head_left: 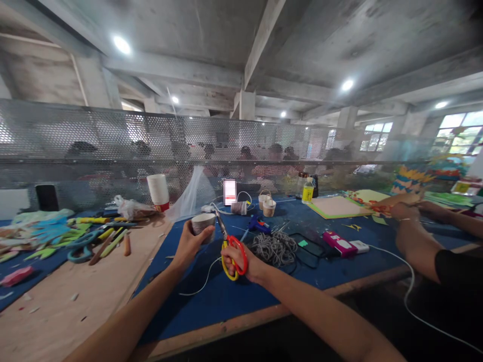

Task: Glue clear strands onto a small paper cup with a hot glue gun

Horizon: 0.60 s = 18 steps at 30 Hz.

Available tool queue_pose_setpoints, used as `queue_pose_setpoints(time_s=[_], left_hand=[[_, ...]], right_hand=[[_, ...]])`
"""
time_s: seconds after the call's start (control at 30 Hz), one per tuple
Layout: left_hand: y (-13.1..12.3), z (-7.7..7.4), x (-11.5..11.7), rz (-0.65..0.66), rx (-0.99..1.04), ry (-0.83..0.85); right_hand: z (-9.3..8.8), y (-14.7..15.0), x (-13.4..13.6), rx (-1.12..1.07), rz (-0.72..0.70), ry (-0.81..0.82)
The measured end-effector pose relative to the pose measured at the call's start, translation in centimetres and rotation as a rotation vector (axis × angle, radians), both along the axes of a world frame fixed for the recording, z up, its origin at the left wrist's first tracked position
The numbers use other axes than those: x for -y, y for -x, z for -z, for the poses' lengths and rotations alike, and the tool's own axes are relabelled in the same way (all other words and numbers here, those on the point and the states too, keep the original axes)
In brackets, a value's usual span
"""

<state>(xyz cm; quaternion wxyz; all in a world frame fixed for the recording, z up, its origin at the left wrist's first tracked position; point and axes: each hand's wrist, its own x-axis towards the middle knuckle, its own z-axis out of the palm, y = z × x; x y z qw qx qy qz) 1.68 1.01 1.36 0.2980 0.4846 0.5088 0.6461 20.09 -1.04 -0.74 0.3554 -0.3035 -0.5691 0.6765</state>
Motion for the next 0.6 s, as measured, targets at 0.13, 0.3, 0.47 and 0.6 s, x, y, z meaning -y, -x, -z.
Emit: queue_pose_setpoints(time_s=[0.13,0.3,0.47,0.6], left_hand=[[-0.1,-0.2,0.4,0.196,0.174,0.080],[-0.3,-0.4,0.9,0.377,0.327,0.156],[-0.1,-0.5,1.1,0.518,0.369,0.129],[0.1,-0.6,1.4,0.583,0.379,0.164]], right_hand=[[0.3,0.0,-0.9,-0.017,0.076,-0.020],[0.2,-0.8,-2.1,0.062,0.204,-0.115],[-1.3,-3.6,-3.0,0.200,0.361,-0.337],[-2.3,-6.2,-4.0,0.299,0.533,-0.495]])
